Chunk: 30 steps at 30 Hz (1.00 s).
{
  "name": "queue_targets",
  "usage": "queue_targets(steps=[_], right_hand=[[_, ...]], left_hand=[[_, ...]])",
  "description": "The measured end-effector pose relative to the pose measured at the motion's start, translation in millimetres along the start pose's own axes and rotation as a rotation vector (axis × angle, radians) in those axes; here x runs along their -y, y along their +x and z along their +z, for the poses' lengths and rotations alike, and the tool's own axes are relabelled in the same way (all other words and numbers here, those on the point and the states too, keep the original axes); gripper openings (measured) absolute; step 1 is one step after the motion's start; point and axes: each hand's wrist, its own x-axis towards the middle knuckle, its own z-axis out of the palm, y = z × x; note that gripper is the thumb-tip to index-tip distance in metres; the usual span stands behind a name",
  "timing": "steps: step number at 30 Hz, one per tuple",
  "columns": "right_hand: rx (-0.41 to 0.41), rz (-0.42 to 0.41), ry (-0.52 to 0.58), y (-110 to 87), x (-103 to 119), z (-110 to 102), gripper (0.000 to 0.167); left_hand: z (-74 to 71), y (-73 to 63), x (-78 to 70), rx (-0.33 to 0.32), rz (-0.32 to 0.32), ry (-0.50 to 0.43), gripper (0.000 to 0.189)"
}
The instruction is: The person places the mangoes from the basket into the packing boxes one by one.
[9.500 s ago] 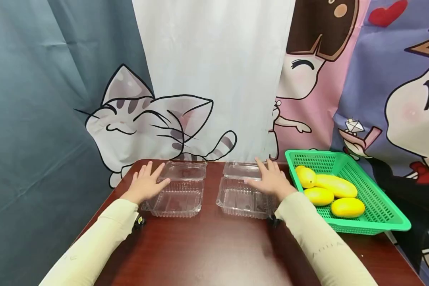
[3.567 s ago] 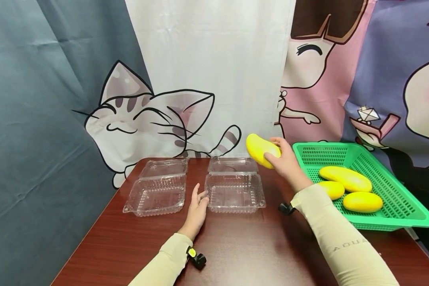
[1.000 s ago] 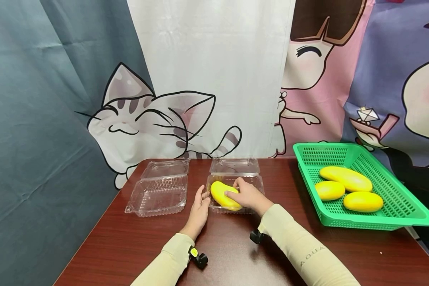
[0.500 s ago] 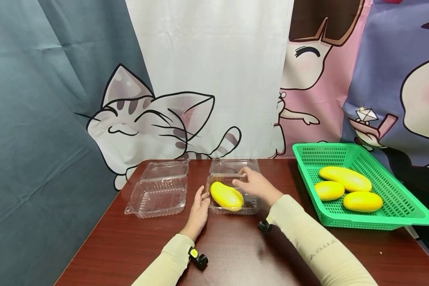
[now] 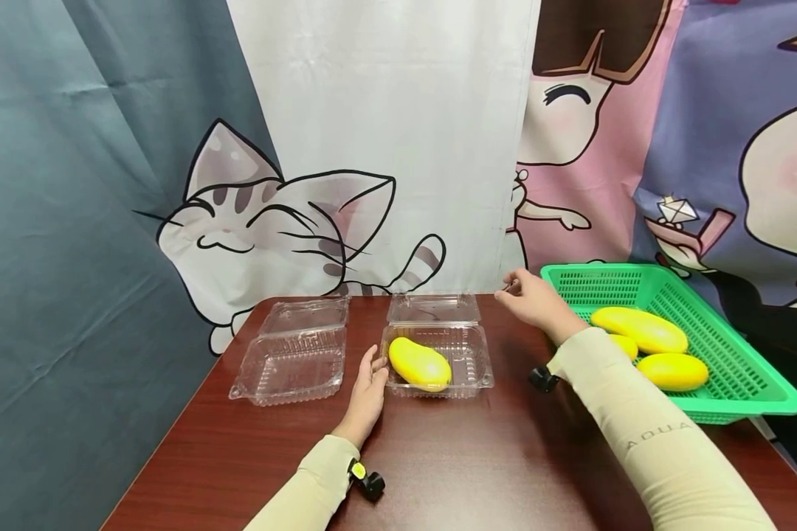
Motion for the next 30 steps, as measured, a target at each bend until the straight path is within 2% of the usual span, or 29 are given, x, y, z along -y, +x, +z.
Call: queue_targets(steps=[11, 17, 22, 30], right_hand=[[0.048, 0.081, -0.125, -19.9, -48.2, -44.9, 0.056], [0.076, 0.082, -0.181, -32.5, -76.0, -63.1, 0.048], [0.104, 0.059, -0.219, -41.1, -95.8, -71.9, 0.041], [0.226, 0.082, -0.222, -55.1, -119.6, -71.6, 0.051]], left_hand=[[0.2, -2.4, 0.4, 0.012, -0.014, -0.001, 0.056], [0.8, -1.4, -0.9, 0.004, -0.001, 0.0, 0.056], [0.3, -1.6, -0.1, 0.001, -0.002, 0.004, 0.055], [0.1, -1.7, 0.4, -0.003, 0.011, 0.01, 0.055]])
